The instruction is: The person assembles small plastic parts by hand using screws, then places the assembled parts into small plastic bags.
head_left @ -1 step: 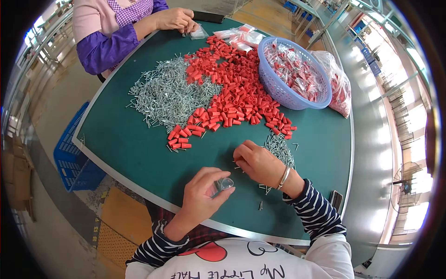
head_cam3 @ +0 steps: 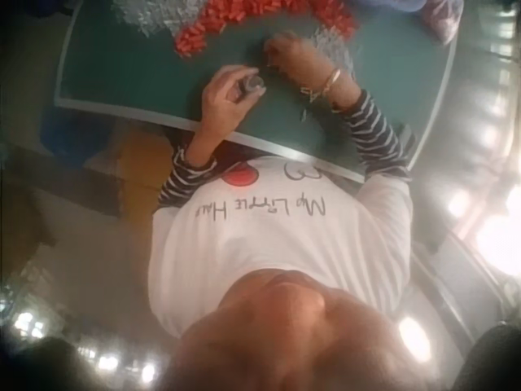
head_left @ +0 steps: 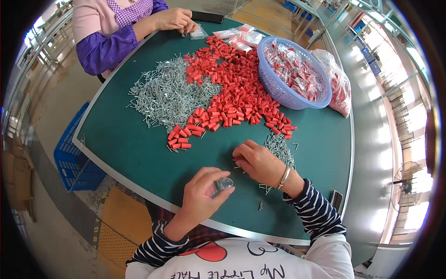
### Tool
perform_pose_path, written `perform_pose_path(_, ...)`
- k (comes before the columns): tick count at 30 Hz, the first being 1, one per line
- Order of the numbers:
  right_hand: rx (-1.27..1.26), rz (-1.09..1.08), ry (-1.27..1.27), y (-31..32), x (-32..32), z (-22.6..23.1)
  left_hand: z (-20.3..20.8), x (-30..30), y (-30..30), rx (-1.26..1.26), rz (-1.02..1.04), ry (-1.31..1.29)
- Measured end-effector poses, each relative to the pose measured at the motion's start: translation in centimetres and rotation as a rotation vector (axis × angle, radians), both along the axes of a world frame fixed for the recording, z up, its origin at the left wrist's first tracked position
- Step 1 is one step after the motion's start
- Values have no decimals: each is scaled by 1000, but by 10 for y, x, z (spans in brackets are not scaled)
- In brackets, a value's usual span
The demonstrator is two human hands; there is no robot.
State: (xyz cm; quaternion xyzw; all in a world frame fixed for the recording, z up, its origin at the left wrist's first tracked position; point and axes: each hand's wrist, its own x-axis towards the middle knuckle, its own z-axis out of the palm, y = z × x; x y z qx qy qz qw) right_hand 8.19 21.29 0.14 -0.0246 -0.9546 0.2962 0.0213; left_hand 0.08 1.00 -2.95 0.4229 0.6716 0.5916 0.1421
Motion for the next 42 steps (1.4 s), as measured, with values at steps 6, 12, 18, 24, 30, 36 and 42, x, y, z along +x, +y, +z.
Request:
perform_pose_path(6, -533, -213, 16, -9, 11, 21, 0, 0, 1, 9, 5, -1)
perform_pose_path(12, -919, -313, 78, -43, 22, 19, 0, 0, 0, -37, 6, -32)
perform_pose_path(18, -540, -120, 252, -47, 26, 19, -4, -1, 1, 24, 5, 61)
perform_pose_path(24, -1262, -487, 107, -39, 36, 21, -11, 2, 0, 43, -22, -88)
perform_pose_path(30, -1048, -383, 361, -66, 28, 26, -3, 2, 1, 8, -11, -47)
perform_pose_path(36, -732, -202, 517, -91, 16, -3, -2, 2, 4, 33, 51, 61)
perform_pose_path(42, -807, -244, 486, -93, 26, -5, -9, 4, 1, 29, 55, 31)
